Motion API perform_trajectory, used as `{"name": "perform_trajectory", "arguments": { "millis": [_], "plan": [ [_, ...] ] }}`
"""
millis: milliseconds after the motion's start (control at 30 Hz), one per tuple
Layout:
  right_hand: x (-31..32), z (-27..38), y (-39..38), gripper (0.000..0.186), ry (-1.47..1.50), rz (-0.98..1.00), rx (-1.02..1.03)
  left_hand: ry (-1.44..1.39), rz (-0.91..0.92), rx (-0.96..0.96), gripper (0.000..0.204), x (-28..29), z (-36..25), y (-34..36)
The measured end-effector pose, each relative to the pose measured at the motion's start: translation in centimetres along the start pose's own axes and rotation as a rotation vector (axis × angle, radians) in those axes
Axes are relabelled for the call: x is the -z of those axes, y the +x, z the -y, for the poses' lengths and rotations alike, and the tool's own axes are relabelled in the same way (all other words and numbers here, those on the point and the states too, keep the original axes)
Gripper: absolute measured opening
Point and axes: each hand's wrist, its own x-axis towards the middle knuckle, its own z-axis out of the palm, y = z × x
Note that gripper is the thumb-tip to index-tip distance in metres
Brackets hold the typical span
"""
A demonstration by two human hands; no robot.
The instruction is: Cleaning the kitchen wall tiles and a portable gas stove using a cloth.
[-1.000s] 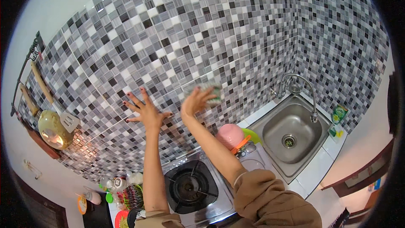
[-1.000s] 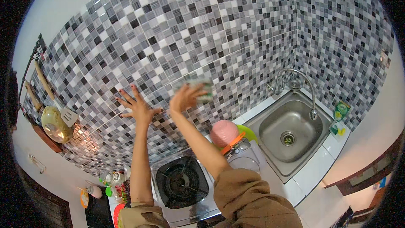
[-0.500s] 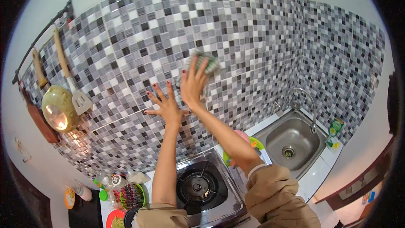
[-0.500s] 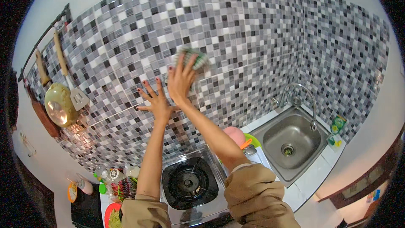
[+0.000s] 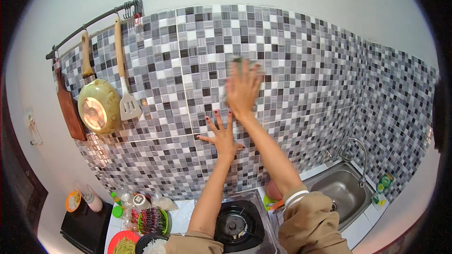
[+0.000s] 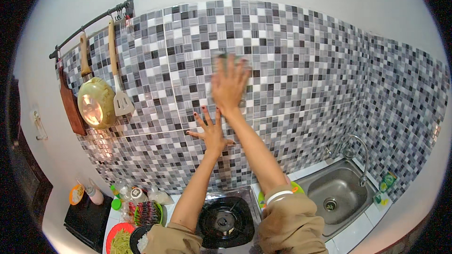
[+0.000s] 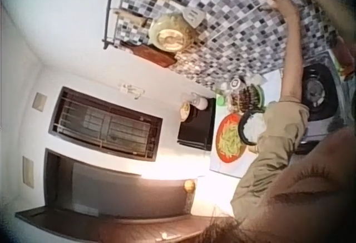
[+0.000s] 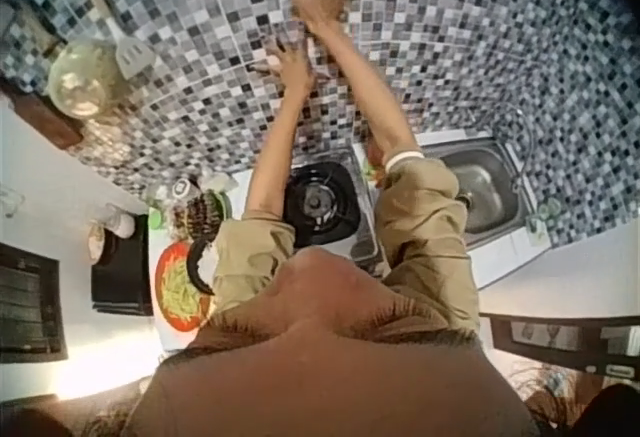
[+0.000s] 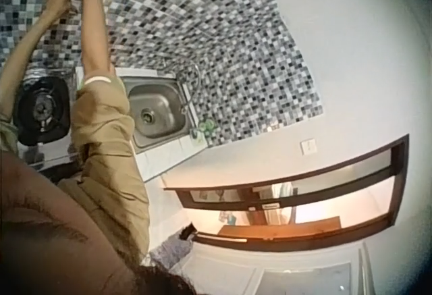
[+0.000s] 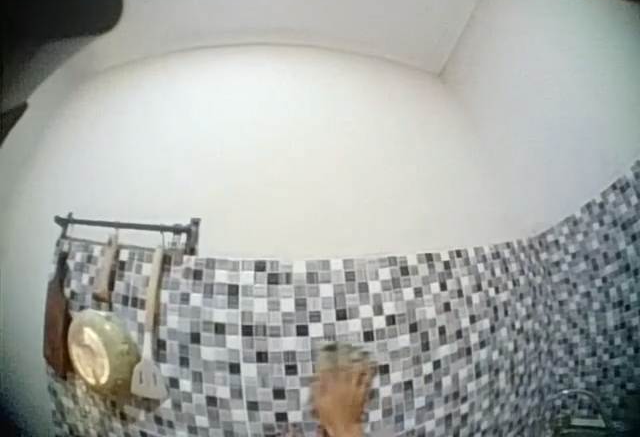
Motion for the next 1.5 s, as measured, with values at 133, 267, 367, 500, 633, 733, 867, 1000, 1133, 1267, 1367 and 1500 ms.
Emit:
{"name": "perform_trajectory", "arguments": {
  "millis": [133, 267, 367, 500, 633, 733, 867, 1000, 1133, 1267, 1367, 1500],
  "plan": [
    [0.3, 1.9, 0.4, 0.051, 0.189, 0.114, 0.421, 0.056, 0.018, 0.000, 0.126, -0.2, 0.1, -0.1],
    [0.9, -2.8, 2.9, 0.052, 0.018, 0.073, 0.348, 0.026, -0.015, -0.013, 0.131, 0.0, 0.0, -0.1],
    [0.4, -5.4, 4.0, 0.053, -0.128, -0.092, -0.151, -0.018, 0.064, -0.011, 0.131, 0.6, 0.2, -0.1],
    [-0.5, -5.4, 4.8, 0.055, -0.124, -0.108, -0.453, -0.012, 0.053, -0.123, 0.125, 2.6, 0.9, -1.3],
    [0.0, -1.2, 5.2, 0.059, -0.119, -0.063, -0.408, -0.154, 0.021, -0.173, 0.106, 6.5, 4.4, -2.9],
    [0.3, 4.8, 3.5, 0.060, -0.035, 0.108, 0.004, -0.080, -0.225, -0.113, 0.089, 9.1, 8.2, -2.2],
    [0.2, 8.4, 2.3, 0.054, 0.198, 0.250, 0.550, -0.030, -0.454, -0.112, 0.070, 10.5, 12.9, 0.3],
    [0.3, 3.7, 4.0, 0.050, 0.139, 0.240, 0.593, -0.002, -0.466, -0.233, 0.056, 9.8, 17.3, 1.2],
    [1.0, -2.9, 5.2, 0.053, -0.039, -0.094, -0.121, 0.076, -0.391, -0.266, 0.055, 8.4, 20.8, 1.4],
    [0.1, -2.3, 7.0, 0.056, -0.088, -0.050, -0.667, 0.026, -0.580, -0.313, 0.052, 6.5, 21.6, 1.8],
    [-1.4, 3.8, 7.4, 0.057, -0.056, -0.160, -0.319, 0.052, -0.576, -0.296, 0.053, 6.1, 21.8, 2.0],
    [-2.7, 13.8, 5.1, 0.055, -0.024, -0.002, 0.315, 0.050, -0.568, -0.299, 0.054, 6.3, 22.0, 1.9]
  ]
}}
